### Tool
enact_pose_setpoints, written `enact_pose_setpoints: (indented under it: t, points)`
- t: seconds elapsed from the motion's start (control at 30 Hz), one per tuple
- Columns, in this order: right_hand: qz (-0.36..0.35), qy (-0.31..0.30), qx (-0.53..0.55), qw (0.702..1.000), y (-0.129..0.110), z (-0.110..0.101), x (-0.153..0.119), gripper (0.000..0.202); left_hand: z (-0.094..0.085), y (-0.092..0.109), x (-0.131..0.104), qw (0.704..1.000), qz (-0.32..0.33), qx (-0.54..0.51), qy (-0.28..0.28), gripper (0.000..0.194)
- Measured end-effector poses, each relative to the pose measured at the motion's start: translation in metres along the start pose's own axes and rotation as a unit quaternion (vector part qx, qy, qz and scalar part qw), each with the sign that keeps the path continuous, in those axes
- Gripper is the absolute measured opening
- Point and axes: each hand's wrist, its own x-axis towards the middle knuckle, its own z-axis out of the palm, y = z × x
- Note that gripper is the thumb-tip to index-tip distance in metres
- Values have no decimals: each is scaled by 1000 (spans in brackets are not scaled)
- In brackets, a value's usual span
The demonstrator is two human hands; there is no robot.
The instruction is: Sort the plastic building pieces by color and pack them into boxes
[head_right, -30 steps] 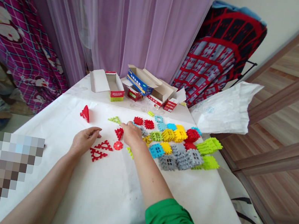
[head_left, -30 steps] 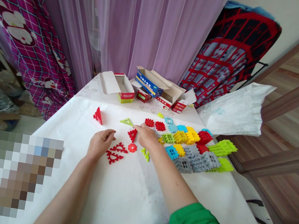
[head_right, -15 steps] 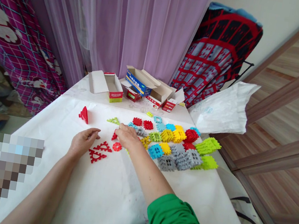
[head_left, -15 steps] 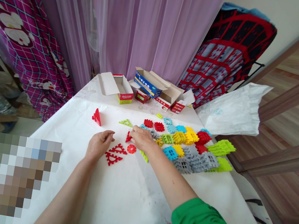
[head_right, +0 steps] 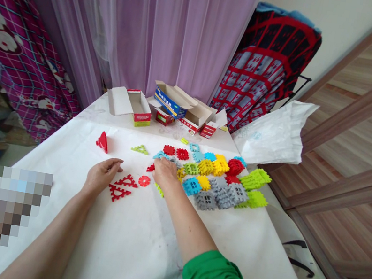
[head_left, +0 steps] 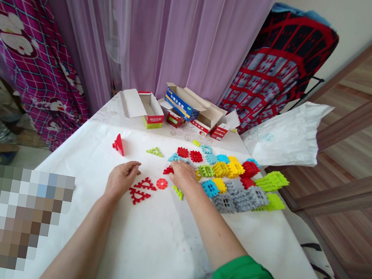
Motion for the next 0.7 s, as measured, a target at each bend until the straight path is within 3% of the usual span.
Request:
enact_pose_setpoints:
  t: [0.13, 0.33, 0.5, 0.7]
  points:
    - [-15, 29, 15, 999, -5, -3, -8, 26, 2, -4, 1, 1000, -10, -8, 15, 35]
    - [-142, -8, 61, 988, -34, 5, -20, 23, 4, -8, 2, 999, -19, -24, 30, 35]
    - [-151, -27, 32, 988, -51, 17, -22, 24, 4, -8, 2, 999, -14, -34, 28, 36]
    - [-158, -21, 24, 987, -49, 19, -25, 24, 5, -7, 2, 999, -16, -37, 26, 35]
